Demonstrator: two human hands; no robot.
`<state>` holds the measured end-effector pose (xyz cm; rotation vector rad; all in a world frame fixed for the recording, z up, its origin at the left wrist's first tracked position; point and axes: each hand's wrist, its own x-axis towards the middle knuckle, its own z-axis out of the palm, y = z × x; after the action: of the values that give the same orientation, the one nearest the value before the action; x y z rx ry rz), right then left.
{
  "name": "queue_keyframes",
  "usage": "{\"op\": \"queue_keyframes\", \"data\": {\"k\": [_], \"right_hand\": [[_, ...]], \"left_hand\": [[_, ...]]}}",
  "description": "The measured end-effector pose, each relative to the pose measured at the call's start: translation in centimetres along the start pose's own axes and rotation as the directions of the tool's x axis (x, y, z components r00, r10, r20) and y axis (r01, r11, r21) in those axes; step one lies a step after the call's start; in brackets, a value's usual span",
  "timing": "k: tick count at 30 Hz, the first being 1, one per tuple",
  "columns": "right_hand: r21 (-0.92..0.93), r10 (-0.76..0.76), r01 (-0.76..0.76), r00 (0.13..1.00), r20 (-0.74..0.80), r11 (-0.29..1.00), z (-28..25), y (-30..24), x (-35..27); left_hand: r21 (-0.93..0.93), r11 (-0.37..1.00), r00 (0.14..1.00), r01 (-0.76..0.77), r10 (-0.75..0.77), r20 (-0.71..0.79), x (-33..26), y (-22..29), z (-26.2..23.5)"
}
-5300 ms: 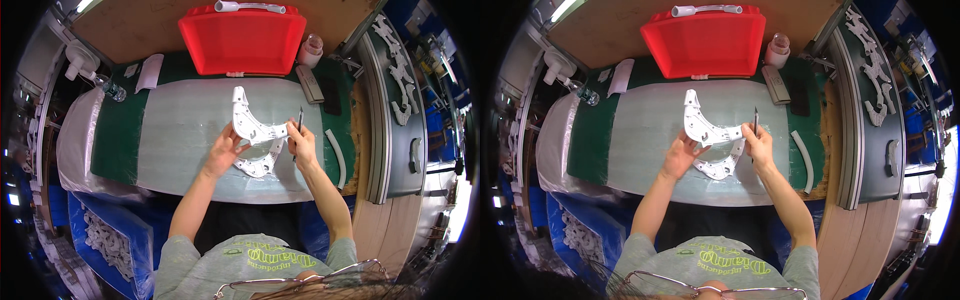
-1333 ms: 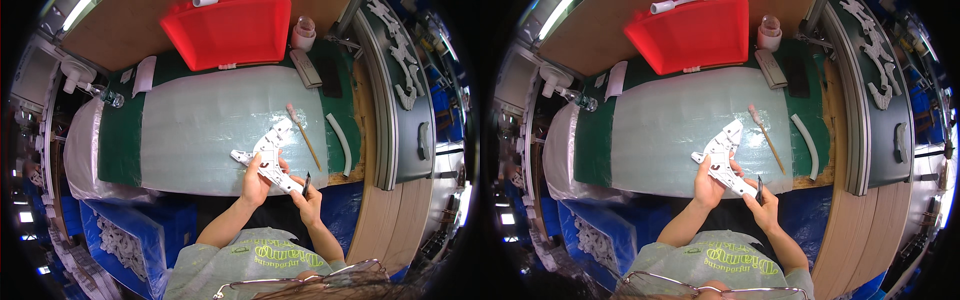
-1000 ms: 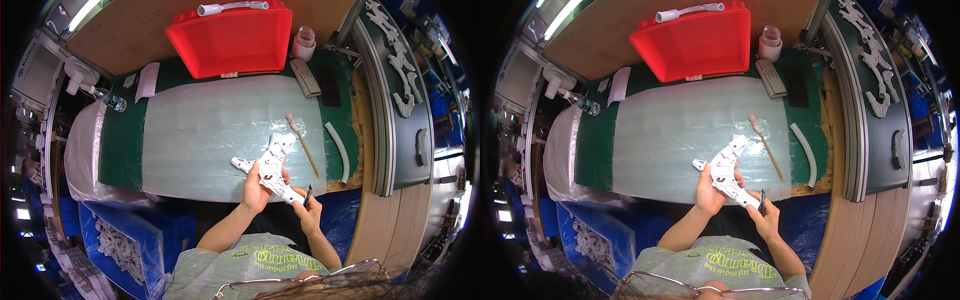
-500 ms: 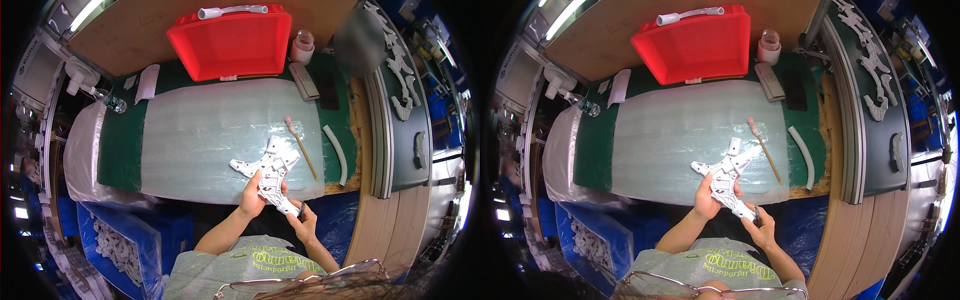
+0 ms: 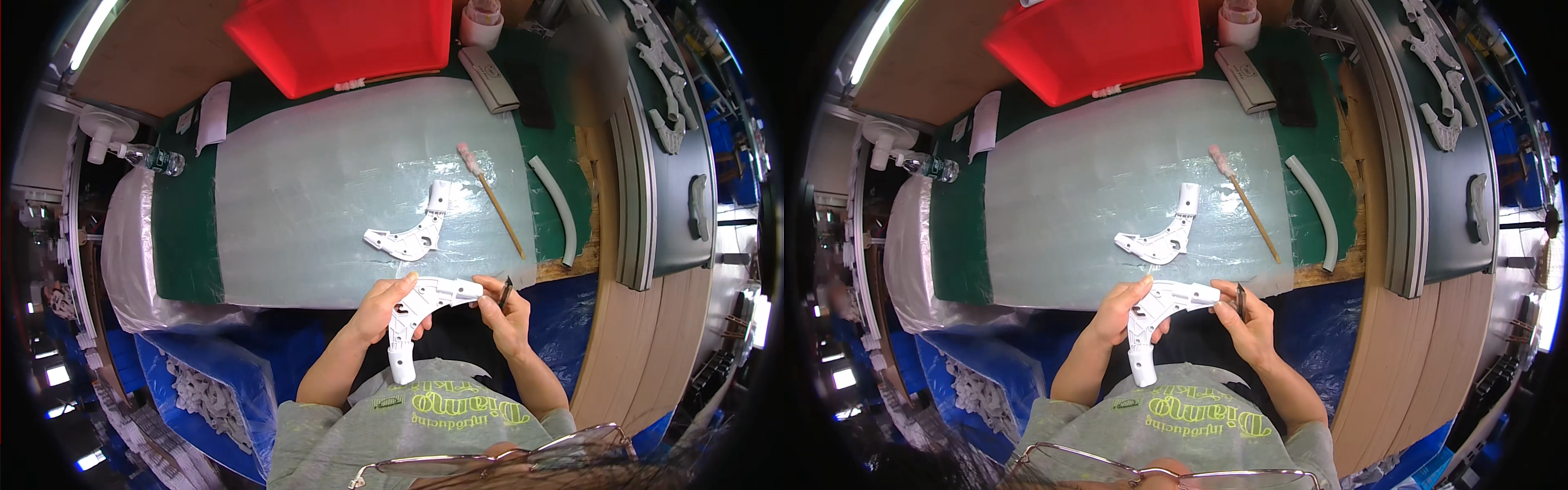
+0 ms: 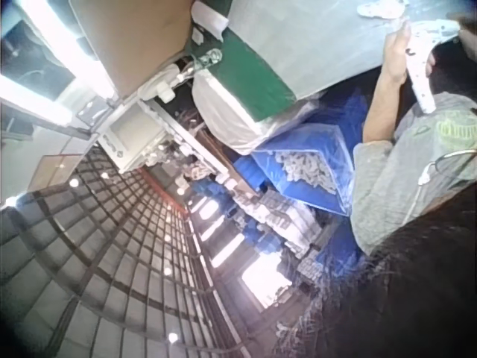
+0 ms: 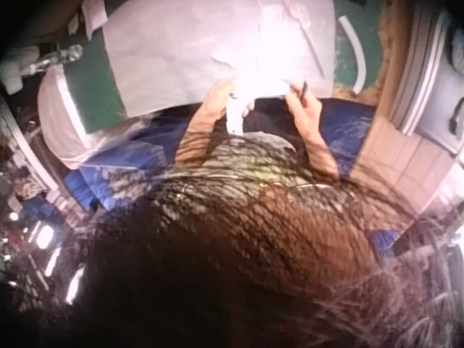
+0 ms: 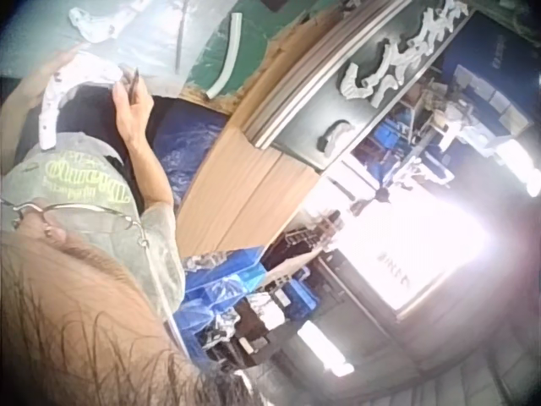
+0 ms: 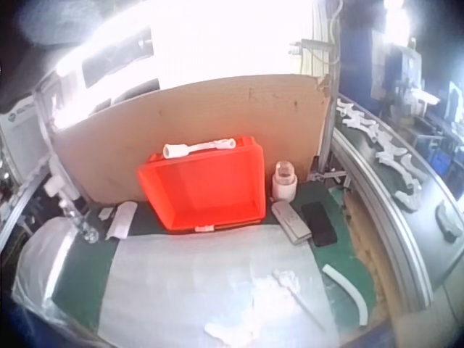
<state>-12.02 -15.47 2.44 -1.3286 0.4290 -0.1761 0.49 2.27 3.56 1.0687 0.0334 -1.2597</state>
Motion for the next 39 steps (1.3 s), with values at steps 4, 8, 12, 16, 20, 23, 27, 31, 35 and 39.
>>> {"op": "queue_keyframes", "data": {"k": [4, 8, 12, 16, 20, 23, 27, 31, 35, 39], "right_hand": [[0.016, 0.058, -0.058, 0.998, -0.015, 0.998, 0.4, 0.4, 0.3], [0.077, 0.194, -0.194, 0.981, 0.016, 0.978, 0.3, 0.3, 0.5], [0.104, 0.242, -0.243, 0.97, 0.021, 0.964, 0.3, 0.6, 0.8], [0.129, 0.254, -0.256, 0.967, 0.031, 0.958, 0.2, 1.1, 1.1], [0.159, 0.258, -0.26, 0.966, 0.033, 0.952, 0.1, 1.3, 1.2], [0.185, 0.248, -0.251, 0.968, 0.041, 0.95, 0.0, 1.1, 1.4], [0.212, 0.253, -0.27, 0.962, 0.105, 0.939, -0.7, 1.1, 1.3], [0.216, 0.251, -0.268, 0.963, 0.102, 0.939, -0.7, 0.9, 1.1], [0.196, 0.279, -0.296, 0.954, 0.11, 0.935, -0.9, 0.8, 0.9], [0.207, 0.271, -0.285, 0.958, 0.096, 0.936, -0.7, 0.3, 0.7]], "left_hand": [[-0.017, 0.999, 0.999, 0.037, -0.038, -0.026, -0.2, -0.3, -0.4], [0.051, 0.995, 0.992, 0.091, -0.086, -0.087, -0.4, -0.1, -0.6], [0.113, 0.988, 0.99, 0.103, -0.091, -0.108, -0.3, 0.3, -0.5], [0.157, 0.98, 0.987, 0.126, -0.107, -0.123, -0.1, 0.7, -0.6], [0.166, 0.978, 0.985, 0.129, -0.107, -0.133, 0.1, 0.7, -0.7], [0.155, 0.981, 0.987, 0.118, -0.099, -0.123, 0.2, 0.7, -0.8], [0.154, 0.982, 0.989, 0.106, -0.088, -0.121, 0.2, 0.8, -0.6], [0.161, 0.983, 0.991, 0.087, -0.069, -0.116, 0.1, 0.9, -0.3], [0.191, 0.979, 0.992, 0.068, -0.045, -0.121, -0.2, 0.9, 0.0], [0.094, 0.991, 0.995, 0.092, -0.088, -0.049, 0.1, 0.6, -0.4]]}}
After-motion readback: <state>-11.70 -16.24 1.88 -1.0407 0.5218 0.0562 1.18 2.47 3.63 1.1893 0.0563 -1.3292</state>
